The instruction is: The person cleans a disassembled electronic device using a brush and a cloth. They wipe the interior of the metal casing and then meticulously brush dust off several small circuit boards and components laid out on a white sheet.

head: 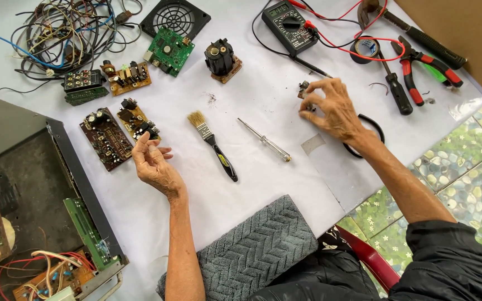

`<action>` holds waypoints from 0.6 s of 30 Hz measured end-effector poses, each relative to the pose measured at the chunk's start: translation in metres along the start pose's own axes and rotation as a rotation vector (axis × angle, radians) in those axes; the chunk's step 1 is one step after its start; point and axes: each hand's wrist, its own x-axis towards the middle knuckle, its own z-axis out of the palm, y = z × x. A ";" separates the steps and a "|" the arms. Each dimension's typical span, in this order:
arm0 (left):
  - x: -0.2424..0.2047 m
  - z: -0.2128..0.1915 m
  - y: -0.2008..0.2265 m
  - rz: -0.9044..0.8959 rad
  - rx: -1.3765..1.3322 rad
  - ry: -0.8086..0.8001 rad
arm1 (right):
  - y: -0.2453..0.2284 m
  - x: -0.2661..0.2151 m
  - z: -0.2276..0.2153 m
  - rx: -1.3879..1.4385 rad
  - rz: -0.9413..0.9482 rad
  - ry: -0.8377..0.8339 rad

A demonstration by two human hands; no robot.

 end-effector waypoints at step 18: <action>0.000 0.002 -0.003 -0.039 -0.015 0.009 | 0.004 0.061 0.007 0.085 -0.002 0.228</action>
